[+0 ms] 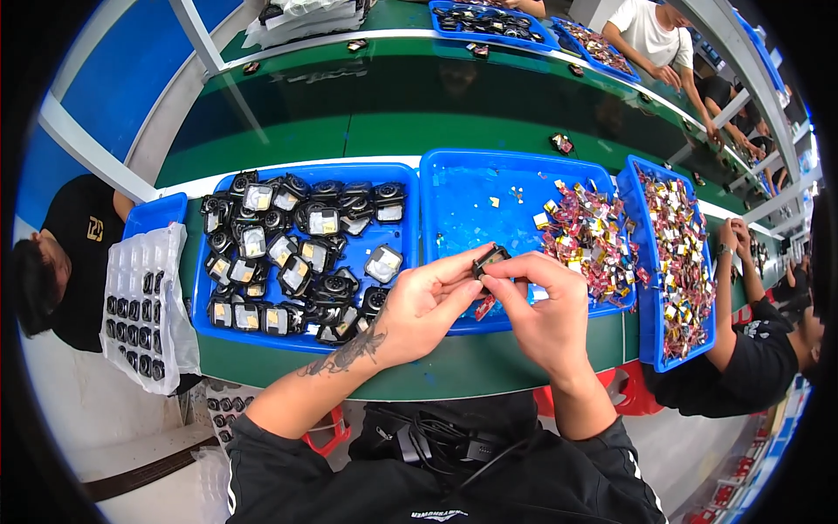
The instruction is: Assembling small electronic components into plastic housings on a production line.
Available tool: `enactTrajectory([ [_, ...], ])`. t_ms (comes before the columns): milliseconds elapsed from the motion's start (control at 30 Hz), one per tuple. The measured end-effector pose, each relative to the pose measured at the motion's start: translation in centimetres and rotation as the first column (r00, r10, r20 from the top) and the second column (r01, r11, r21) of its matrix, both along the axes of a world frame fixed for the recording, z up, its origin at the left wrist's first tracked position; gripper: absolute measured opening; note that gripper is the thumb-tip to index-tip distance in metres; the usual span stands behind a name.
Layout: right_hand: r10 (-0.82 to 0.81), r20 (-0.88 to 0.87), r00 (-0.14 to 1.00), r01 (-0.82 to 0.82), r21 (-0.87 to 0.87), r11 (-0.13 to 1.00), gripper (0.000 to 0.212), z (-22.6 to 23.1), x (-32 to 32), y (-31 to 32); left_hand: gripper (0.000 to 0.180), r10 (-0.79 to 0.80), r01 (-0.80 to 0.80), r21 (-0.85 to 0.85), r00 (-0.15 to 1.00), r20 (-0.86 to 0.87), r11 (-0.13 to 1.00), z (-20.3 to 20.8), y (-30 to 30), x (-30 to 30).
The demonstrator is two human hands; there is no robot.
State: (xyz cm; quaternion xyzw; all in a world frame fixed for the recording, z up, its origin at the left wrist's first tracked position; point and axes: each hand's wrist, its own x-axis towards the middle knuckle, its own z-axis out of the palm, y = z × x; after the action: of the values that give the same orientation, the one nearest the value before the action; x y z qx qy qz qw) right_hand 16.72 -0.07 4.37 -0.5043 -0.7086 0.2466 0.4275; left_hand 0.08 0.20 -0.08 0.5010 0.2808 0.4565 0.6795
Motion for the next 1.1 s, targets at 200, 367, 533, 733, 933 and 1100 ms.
enactTrajectory([
  [200,-0.052,0.111,0.992,0.035,0.145,0.989,0.016,0.0,0.0,-0.2,0.043,-0.041,0.043,0.021,0.996,-0.077,0.999,0.1,-0.1,-0.2],
  [367,-0.094,0.165,0.982,0.072,0.137,0.988,0.023,0.3,0.6,-0.5,0.04,-0.087,0.087,0.001,0.993,-0.076,0.996,0.3,-0.1,-0.3],
  [533,-0.066,-0.622,0.78,-0.031,-0.144,0.989,0.023,-2.5,1.4,-0.2,0.039,0.032,-0.034,0.011,0.992,0.124,0.999,1.0,-0.3,0.5],
  [733,-0.108,-0.818,0.564,-0.526,-0.457,0.717,0.029,-3.4,-0.1,-2.4,0.041,0.152,-0.164,0.111,0.982,0.107,0.98,1.3,0.1,0.4],
  [933,-0.045,-0.659,0.75,-0.321,-0.423,0.847,0.014,-3.1,0.0,-2.2,0.033,0.356,-0.189,0.548,0.91,-0.214,0.815,1.0,-0.2,-0.3],
  [1100,-0.056,0.081,0.995,0.047,0.105,0.993,0.015,0.0,0.9,-0.8,0.031,0.488,-0.156,0.66,0.798,-0.354,0.734,2.4,-0.3,0.1],
])
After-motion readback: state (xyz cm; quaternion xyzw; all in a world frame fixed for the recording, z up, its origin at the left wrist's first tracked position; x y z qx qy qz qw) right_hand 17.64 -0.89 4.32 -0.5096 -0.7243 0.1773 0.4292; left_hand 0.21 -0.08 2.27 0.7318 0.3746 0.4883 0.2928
